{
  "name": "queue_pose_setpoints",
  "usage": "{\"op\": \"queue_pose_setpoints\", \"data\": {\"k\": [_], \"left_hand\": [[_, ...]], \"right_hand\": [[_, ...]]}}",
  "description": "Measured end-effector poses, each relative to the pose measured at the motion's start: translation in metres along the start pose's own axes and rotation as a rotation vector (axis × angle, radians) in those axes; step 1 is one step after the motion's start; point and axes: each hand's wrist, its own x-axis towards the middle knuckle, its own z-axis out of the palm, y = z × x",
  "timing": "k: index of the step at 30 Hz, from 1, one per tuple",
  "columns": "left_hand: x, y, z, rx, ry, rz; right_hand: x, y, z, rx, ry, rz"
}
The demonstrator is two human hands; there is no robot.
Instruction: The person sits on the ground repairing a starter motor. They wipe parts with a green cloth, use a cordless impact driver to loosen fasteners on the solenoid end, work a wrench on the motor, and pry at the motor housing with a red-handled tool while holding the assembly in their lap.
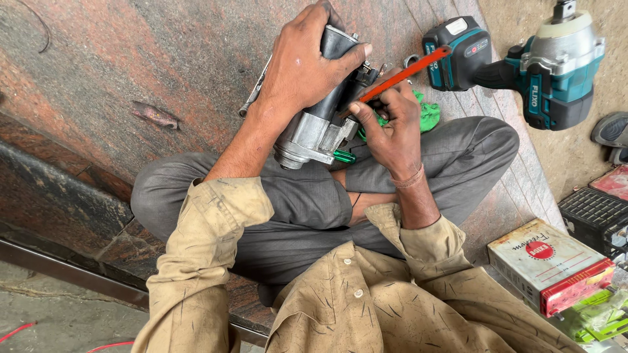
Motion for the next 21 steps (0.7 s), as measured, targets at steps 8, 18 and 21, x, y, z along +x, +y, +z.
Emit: {"op": "queue_pose_setpoints", "data": {"k": [8,18,21], "left_hand": [[0.002,0.001,0.000,-0.003,-0.013,0.003],[0.005,0.004,0.000,0.004,0.008,-0.038],[0.004,0.007,-0.001,-0.006,-0.016,-0.076]], "right_hand": [[-0.003,-0.003,0.002,-0.048,0.030,-0.111],[-0.002,-0.004,0.002,-0.040,0.036,-0.113],[-0.004,-0.007,0.004,-0.049,0.048,-0.148]]}}
